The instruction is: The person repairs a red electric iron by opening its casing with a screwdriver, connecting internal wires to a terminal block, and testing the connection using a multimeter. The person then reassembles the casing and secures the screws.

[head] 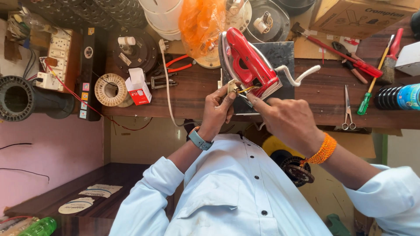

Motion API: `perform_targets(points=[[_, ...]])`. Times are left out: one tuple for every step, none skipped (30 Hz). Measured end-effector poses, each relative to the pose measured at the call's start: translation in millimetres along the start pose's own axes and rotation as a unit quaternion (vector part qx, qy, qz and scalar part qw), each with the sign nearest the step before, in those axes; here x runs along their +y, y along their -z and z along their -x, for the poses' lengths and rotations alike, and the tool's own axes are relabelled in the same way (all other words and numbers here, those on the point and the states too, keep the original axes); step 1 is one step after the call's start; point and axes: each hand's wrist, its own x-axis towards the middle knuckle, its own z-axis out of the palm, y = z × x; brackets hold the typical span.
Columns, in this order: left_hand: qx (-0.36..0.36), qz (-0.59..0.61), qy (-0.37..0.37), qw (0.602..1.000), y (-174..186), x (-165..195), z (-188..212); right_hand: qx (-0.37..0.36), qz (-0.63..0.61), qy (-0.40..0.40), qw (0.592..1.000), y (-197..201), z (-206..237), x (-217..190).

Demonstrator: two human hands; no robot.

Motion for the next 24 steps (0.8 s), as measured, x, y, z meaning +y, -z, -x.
perform_targets(points=[[0.0,0.012,-0.005,1.0,-1,0,0,0.005,0.045,0.029,0.999,5,0,2],[0.0,0.023,-0.009,1.0,-3,0,1,0.046,0.055,0.046,0.996,9,0,3],[0.0,0.034,-0.011,0.999,-4,-1,2,0.086,0.063,0.062,0.992,12,2,2],[0.005,0.044,-0.012,0.999,-5,-2,4,0.124,0.069,0.078,0.987,14,3,0],[0.01,0.053,-0.011,0.998,-7,-4,6,0.117,0.072,0.074,0.988,16,4,-2],[0.015,0.064,-0.009,0.998,-8,-6,8,0.11,0.074,0.07,0.989,18,5,-3],[0.015,0.075,-0.009,0.997,-10,-8,10,0.103,0.078,0.067,0.989,19,5,-6],[0.013,0.088,-0.01,0.996,-11,-10,12,0.084,0.057,0.035,0.994,20,5,-9],[0.01,0.098,-0.012,0.995,-13,-13,13,0.067,0.036,0.002,0.997,21,4,-12],[0.013,0.106,-0.011,0.994,-14,-15,14,0.049,0.015,-0.031,0.998,22,3,-15],[0.015,0.114,-0.01,0.993,-16,-16,16,0.034,0.02,-0.051,0.998,24,2,-17],[0.017,0.122,-0.008,0.992,-18,-18,17,0.019,0.025,-0.072,0.997,27,0,-19],[0.018,0.126,-0.008,0.992,-19,-19,18,0.003,0.029,-0.093,0.995,29,-1,-20],[0.018,0.13,-0.006,0.991,-20,-20,19,0.051,0.023,-0.062,0.997,32,0,-22],[0.019,0.135,-0.006,0.991,-21,-21,19,0.099,0.016,-0.031,0.994,35,1,-22],[0.018,0.141,-0.004,0.99,-22,-21,20,0.148,0.01,0.001,0.989,37,3,-23],[0.018,0.148,0.0,0.989,-22,-22,20,0.167,0.001,0.009,0.986,38,4,-23],[0.017,0.155,0.004,0.988,-23,-22,20,0.186,-0.007,0.016,0.982,39,5,-24],[0.015,0.159,0.007,0.987,-23,-22,20,0.206,-0.016,0.022,0.978,38,5,-24],[0.014,0.163,0.009,0.986,-23,-23,20,0.166,-0.016,-0.019,0.986,37,6,-24],[0.012,0.168,0.01,0.986,-23,-23,20,0.127,-0.016,-0.058,0.99,36,7,-24],[0.011,0.172,0.007,0.985,-22,-24,19,0.086,-0.017,-0.099,0.991,34,7,-24],[0.011,0.175,0.006,0.985,-22,-24,19,0.034,-0.009,-0.135,0.99,31,7,-25],[0.01,0.178,0.005,0.984,-22,-25,19,-0.019,-0.001,-0.169,0.985,29,6,-25]])
